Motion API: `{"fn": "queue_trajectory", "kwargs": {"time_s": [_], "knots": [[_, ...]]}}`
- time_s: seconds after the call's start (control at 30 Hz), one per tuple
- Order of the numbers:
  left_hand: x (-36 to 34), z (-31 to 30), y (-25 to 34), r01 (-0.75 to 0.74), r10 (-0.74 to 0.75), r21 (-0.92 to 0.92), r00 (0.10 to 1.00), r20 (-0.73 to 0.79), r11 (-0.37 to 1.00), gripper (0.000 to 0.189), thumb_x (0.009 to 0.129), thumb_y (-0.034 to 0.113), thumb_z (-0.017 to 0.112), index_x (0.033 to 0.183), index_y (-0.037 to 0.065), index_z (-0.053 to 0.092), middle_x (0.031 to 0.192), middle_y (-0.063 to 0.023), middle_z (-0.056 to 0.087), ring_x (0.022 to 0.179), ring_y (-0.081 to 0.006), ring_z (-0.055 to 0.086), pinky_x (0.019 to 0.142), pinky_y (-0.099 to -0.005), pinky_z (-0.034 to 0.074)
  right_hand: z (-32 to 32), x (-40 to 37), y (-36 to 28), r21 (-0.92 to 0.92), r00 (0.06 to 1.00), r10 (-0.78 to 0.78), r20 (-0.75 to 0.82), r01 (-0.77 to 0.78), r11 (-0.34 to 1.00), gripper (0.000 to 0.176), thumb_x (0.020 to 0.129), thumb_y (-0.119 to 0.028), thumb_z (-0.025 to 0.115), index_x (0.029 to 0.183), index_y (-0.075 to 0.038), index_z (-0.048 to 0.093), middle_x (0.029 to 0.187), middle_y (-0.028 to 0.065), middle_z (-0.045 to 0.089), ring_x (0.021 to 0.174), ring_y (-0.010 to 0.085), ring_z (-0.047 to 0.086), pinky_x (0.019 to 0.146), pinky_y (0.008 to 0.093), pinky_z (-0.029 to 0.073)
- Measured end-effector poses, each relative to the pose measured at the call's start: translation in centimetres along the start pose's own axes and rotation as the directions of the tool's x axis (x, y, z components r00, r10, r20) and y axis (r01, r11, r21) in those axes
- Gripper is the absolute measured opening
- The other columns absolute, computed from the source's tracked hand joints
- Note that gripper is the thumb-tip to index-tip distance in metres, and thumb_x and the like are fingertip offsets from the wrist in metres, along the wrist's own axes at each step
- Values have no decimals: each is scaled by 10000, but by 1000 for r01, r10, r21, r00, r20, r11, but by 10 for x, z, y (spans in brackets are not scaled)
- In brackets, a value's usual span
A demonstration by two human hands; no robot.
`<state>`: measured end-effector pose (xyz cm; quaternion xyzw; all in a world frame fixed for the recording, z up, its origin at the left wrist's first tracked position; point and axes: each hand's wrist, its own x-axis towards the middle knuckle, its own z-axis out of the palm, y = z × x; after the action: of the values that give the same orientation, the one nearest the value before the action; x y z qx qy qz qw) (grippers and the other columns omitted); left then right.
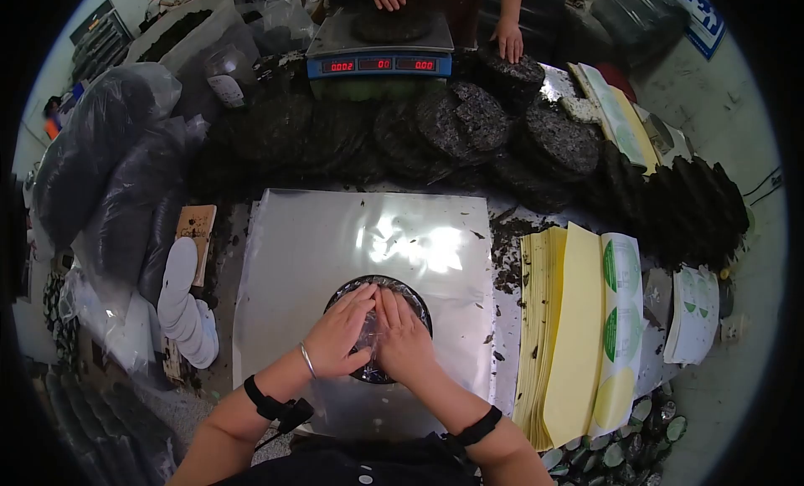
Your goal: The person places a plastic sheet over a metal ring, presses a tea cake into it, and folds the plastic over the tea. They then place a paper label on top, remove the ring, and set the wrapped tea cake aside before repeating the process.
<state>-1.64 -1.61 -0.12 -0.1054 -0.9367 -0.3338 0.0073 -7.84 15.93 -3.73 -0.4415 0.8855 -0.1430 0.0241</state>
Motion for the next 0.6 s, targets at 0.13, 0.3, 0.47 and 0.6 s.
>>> {"fn": "queue_trajectory", "kwargs": {"time_s": [0.13, 0.3, 0.47, 0.6], "knots": [[6, 20, 15, 2, 8, 90, 994, -112, 996, 671, 896, 188, 581, 1501, -34, 391, 1566, -260, 419, 1503, -392, 353, 1248, -490, 256, 14, -3, 7, 48, 1000, -14, 0, 14, 999, 604, 904, -193, 561, 1447, 63, 496, 1582, 217, 391, 1475, 375, 380, 1189, 431, 369], [9, 26, 19, 51, -43, 195, 998, -45, 980, 624, 1047, 321, 416, 1592, 27, 341, 1626, -130, 411, 1532, -307, 335, 1263, -460, 200, -60, -12, 43, 605, 918, -396, 13, 308, 734, 478, 942, -163, 649, 1361, 59, 593, 1398, 253, 589, 1369, 357, 537, 1119, 416, 453], [10, 28, 22, 39, -29, 291, 999, -38, 956, 729, 983, 526, 550, 1490, 6, 492, 1575, -167, 463, 1499, -309, 379, 1257, -472, 213, -44, 18, 85, 842, 901, 428, 71, -284, 458, 288, 937, -186, 722, 1160, -7, 701, 882, 116, 732, 775, 184, 697, 719, 349, 561], [11, 26, 17, 39, -37, 213, 999, -17, 976, 723, 969, 521, 583, 1471, 10, 491, 1566, -164, 474, 1491, -311, 391, 1258, -477, 215, -1, 34, 76, 452, 949, 312, 53, -301, 840, 311, 856, -251, 763, 1138, -137, 695, 963, 154, 671, 907, 357, 679, 789, 454, 546]]}}
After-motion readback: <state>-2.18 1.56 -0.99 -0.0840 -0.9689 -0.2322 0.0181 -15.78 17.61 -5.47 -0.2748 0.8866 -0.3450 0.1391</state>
